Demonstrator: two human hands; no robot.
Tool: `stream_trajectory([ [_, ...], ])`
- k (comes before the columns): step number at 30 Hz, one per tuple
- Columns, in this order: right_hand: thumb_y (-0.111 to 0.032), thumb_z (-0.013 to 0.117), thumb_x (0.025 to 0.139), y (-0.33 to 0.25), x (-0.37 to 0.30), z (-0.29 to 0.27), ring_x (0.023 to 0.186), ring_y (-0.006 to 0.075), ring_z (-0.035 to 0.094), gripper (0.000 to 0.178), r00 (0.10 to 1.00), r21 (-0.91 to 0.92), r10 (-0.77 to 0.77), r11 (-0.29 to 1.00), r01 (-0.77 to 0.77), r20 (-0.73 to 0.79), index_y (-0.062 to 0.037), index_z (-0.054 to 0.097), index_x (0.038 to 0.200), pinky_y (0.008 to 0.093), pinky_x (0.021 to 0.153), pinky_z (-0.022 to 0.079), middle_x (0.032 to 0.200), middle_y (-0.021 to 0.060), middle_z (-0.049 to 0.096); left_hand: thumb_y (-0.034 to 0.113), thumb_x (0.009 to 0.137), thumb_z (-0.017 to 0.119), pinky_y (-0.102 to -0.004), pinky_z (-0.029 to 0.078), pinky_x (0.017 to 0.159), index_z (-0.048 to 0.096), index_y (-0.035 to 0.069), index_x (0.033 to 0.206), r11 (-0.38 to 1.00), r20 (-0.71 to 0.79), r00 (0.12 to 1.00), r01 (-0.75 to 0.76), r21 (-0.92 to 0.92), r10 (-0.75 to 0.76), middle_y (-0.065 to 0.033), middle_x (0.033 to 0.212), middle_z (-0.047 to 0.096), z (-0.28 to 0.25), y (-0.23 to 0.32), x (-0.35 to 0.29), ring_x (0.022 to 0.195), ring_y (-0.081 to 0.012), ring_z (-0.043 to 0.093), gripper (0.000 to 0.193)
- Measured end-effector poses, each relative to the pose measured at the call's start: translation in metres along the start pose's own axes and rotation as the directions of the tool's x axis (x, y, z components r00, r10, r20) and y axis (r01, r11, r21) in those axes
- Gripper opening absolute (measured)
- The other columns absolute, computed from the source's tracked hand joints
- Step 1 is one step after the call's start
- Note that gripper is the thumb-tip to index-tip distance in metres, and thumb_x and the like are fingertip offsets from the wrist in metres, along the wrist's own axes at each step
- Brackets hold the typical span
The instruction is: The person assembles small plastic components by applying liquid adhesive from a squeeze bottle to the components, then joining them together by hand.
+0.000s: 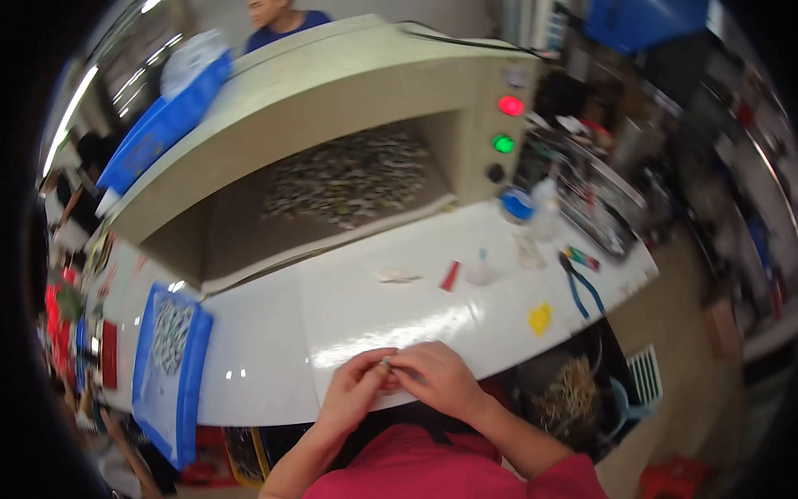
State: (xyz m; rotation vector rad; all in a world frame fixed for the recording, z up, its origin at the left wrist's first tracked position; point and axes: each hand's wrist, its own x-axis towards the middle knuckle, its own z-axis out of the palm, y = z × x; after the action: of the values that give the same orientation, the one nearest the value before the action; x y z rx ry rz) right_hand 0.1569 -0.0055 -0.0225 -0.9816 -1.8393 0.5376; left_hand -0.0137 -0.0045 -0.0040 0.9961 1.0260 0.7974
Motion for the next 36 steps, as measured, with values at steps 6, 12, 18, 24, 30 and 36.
stream_trajectory([
  [6, -0.007, 0.066, 0.076, -0.004, -0.006, -0.030, 0.081, 0.0259, 0.060, 0.019, 0.997, -0.029, 0.031, 0.999, -0.033, -0.077, -0.0068, 0.059, 0.093, 0.0354, 0.072, 0.046, 0.088, 0.0074, 0.063, 0.007, 0.093, 0.048, -0.0249, 0.050, 0.080, 0.053, -0.002, 0.119, 0.999, 0.081, 0.997, 0.011, 0.038, -0.014, -0.0100, 0.095, 0.063, 0.027, 0.013, 0.011, 0.085, -0.0134, 0.062, 0.028],
  [12, -0.007, 0.067, 0.075, -0.014, -0.001, -0.021, 0.082, 0.0260, 0.060, 0.019, 0.999, -0.028, 0.008, 1.000, -0.009, -0.047, -0.0068, 0.060, 0.092, 0.0352, 0.073, 0.046, 0.088, 0.0076, 0.063, 0.008, 0.093, 0.048, -0.0251, 0.051, 0.079, 0.053, -0.002, 0.119, 1.000, 0.048, 0.999, -0.001, 0.024, 0.000, -0.0106, 0.097, 0.062, 0.016, 0.017, 0.001, 0.085, -0.0134, 0.062, 0.028],
  [18, -0.002, 0.070, 0.071, 0.001, -0.017, 0.000, 0.080, 0.0284, 0.060, 0.022, 0.997, -0.107, 0.069, 0.992, -0.071, -0.023, -0.0054, 0.061, 0.091, 0.0365, 0.071, 0.047, 0.088, 0.0098, 0.063, 0.010, 0.093, 0.048, -0.0278, 0.051, 0.083, 0.053, -0.002, 0.118, 0.995, 0.109, 0.990, -0.080, -0.051, 0.085, -0.0106, 0.108, 0.058, 0.004, -0.025, 0.007, 0.093, -0.0156, 0.060, 0.028],
  [24, 0.006, 0.065, 0.073, -0.003, -0.024, -0.001, 0.081, 0.0261, 0.059, 0.021, 0.989, -0.046, 0.144, 0.988, -0.145, -0.036, -0.0015, 0.059, 0.091, 0.0327, 0.074, 0.047, 0.088, 0.0118, 0.061, 0.010, 0.091, 0.048, -0.0274, 0.051, 0.079, 0.051, -0.002, 0.117, 0.973, 0.083, 0.970, -0.231, 0.029, 0.228, -0.0113, 0.098, 0.059, 0.013, -0.032, 0.008, 0.089, -0.0147, 0.060, 0.029],
  [30, -0.001, 0.061, 0.084, -0.002, -0.031, -0.003, 0.086, 0.0150, 0.054, 0.014, 0.972, 0.031, 0.232, 0.972, -0.232, 0.025, 0.0013, 0.056, 0.097, 0.0257, 0.079, 0.044, 0.093, 0.0063, 0.056, 0.011, 0.084, 0.050, -0.0271, 0.049, 0.067, 0.055, -0.004, 0.109, 0.946, -0.003, 0.948, -0.316, 0.079, 0.317, -0.0092, 0.083, 0.061, 0.019, -0.032, 0.007, 0.076, -0.0125, 0.058, 0.030],
  [36, -0.001, 0.060, 0.085, 0.008, -0.033, -0.005, 0.087, 0.0136, 0.054, 0.015, 0.966, 0.034, 0.253, 0.966, -0.255, 0.046, 0.0016, 0.054, 0.099, 0.0250, 0.078, 0.044, 0.094, 0.0058, 0.055, 0.010, 0.081, 0.050, -0.0263, 0.048, 0.065, 0.055, -0.005, 0.109, 0.973, 0.024, 0.973, -0.229, 0.041, 0.228, -0.0090, 0.080, 0.062, 0.017, -0.023, 0.002, 0.073, -0.0128, 0.058, 0.032],
])
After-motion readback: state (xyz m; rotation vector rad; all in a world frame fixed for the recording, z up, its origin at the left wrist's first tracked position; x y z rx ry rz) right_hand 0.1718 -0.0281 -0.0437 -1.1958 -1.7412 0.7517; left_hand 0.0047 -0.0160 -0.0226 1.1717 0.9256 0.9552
